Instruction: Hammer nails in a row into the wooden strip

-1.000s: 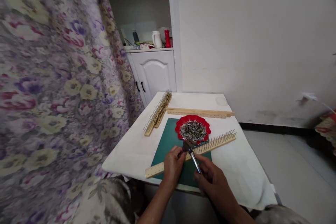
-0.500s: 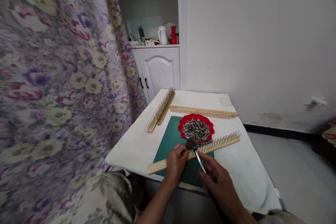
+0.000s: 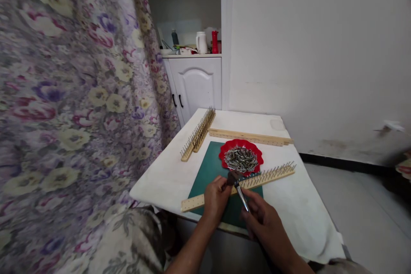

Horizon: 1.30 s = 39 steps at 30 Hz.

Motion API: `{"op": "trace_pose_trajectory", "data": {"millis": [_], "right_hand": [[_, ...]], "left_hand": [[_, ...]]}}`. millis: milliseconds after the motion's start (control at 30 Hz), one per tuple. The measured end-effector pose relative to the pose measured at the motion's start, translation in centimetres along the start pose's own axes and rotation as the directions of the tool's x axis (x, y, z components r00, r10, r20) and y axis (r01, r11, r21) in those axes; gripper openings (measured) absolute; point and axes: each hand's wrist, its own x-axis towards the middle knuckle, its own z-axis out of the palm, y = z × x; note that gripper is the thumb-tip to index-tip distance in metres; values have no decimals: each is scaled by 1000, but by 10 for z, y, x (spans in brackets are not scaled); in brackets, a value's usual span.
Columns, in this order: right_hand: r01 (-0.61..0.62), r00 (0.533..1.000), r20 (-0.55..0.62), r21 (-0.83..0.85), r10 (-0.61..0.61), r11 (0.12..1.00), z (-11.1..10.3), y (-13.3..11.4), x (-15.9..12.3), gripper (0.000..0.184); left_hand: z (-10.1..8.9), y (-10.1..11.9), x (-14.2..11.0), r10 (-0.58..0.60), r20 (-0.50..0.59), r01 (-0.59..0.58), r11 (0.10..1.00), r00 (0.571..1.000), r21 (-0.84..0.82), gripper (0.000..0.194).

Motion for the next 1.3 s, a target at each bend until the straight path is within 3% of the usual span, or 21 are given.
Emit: {"op": "trace_pose_trajectory", "data": {"millis": [367, 600, 833, 1000, 1133, 1300], "right_hand": [[17, 999, -32, 55, -15, 998, 0, -2, -3, 44], [45, 990, -134, 47, -39, 998, -14, -6, -8, 47], [71, 978, -201, 53, -59, 996, -22, -7, -7, 50], [65, 979, -199, 64, -51, 996, -23, -8, -7, 50], [74, 979, -194, 65, -60, 995, -23, -9, -7, 50], [68, 977, -207, 80, -50, 994, -23, -12, -6, 49]], "left_hand": [[-1, 3, -2, 15, -15, -15, 1000, 1000, 8, 17], [-2, 3, -2, 18, -13, -18, 1000, 1000, -24, 13], [-17, 6, 1, 61, 30, -58, 993, 998, -108, 15], [-32, 14, 33, 132, 55, -134, 991, 990, 21, 15], [-34, 20, 72, 215, 152, -247, 939, 965, 240, 14], [-21, 22, 113, 110, 280, -217, 895, 954, 389, 15]]}}
